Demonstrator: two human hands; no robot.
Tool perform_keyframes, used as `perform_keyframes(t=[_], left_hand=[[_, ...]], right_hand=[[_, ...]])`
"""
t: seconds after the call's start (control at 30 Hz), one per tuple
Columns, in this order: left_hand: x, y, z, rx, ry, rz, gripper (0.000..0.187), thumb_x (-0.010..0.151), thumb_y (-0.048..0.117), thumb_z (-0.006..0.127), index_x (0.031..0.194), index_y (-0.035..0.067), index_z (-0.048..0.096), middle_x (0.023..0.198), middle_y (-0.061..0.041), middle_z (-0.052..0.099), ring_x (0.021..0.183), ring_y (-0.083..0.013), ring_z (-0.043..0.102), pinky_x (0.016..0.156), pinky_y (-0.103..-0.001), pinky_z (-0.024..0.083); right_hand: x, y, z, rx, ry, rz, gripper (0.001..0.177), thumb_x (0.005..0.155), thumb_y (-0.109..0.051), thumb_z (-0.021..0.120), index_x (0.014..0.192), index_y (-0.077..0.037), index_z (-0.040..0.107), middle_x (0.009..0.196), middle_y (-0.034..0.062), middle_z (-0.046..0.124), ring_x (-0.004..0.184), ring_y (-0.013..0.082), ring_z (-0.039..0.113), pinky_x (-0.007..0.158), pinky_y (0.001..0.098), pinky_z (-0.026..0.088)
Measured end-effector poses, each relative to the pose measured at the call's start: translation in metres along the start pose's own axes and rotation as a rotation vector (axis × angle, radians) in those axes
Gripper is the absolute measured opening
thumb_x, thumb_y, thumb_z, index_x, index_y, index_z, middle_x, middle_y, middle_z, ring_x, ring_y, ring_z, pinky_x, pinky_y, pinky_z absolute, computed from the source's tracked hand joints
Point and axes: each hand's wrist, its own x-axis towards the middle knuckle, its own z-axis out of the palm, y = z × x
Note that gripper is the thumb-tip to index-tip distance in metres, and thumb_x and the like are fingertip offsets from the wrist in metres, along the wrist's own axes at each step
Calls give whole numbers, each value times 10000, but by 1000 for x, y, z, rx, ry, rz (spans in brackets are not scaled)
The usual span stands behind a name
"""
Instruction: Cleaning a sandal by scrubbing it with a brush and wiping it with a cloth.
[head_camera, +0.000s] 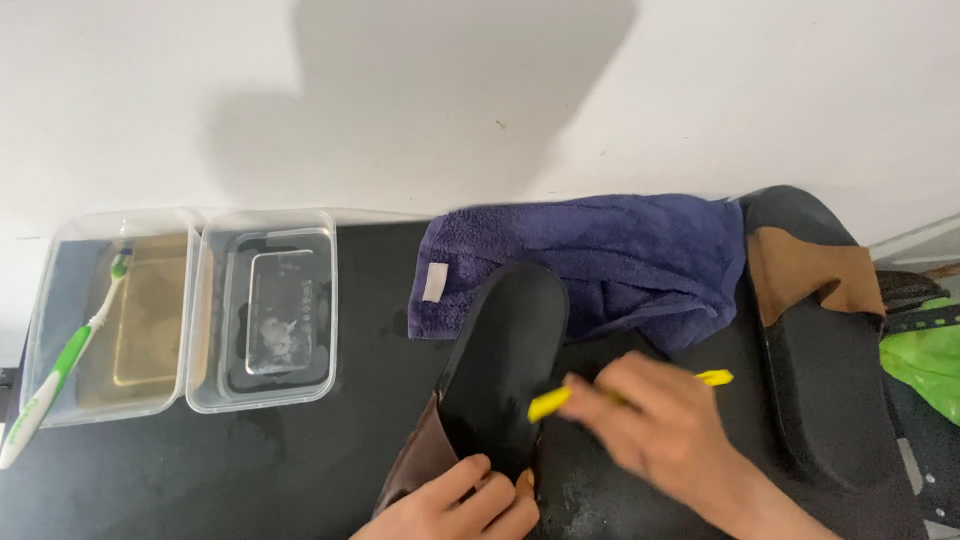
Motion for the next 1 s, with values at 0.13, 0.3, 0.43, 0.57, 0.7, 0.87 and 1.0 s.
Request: perform_keyframes(t=[0.13,0.3,0.43,0.57,0.7,0.87,1.0], left_hand=[[4,-16,-8,-169,19,55,212,1112,53,509,1039,8,703,963,-58,615,799,-195,555,810,-308,465],[6,-38,-4,-382,165,131,206,1102,36,593,912,-20,651,775,-69,451,657,-242,441,612,-374,326],[8,-38,-16,-451,193,78,211,1110,111,625,945,-11,672,780,-78,495,657,-227,472,628,-355,385],[-7,-37,-14,-596,-1,201,282,1192,107,404,1023,-37,577,871,-112,498,717,-290,452,718,-386,408],[-15,-37,-13,-715,-43,277,268,1175,-3,374,1221,-164,583,964,-205,525,804,-346,504,809,-417,451],[-23,-37,-13,-429,-47,274,305,1200,51,314,955,18,494,854,-84,429,687,-255,408,693,-354,375],[-13,-34,-11,-506,69,153,299,1173,51,411,1397,-46,584,960,-148,579,751,-304,533,740,-410,419]], right_hand=[[-6,9,-2,-103,33,190,172,892,-85,795,1042,-59,715,782,16,502,588,126,471,500,253,411],[-10,6,-4,-164,42,229,144,903,-110,781,1015,-30,740,794,35,550,611,132,531,514,259,442],[-14,13,-16,-412,41,282,169,920,-103,817,1073,-52,764,834,28,596,603,134,525,517,278,410],[-19,18,-25,-493,103,303,103,953,-52,803,1047,-20,781,861,57,622,633,150,552,549,278,415],[-6,4,-24,-334,197,279,134,934,-19,737,1040,60,761,834,100,622,617,176,551,553,281,430],[-17,-2,-19,-412,284,250,274,961,-169,674,1073,65,759,939,180,715,781,300,630,706,411,492],[-9,3,-24,-321,246,147,222,949,-101,686,1121,32,730,928,152,677,764,277,623,718,414,471]])
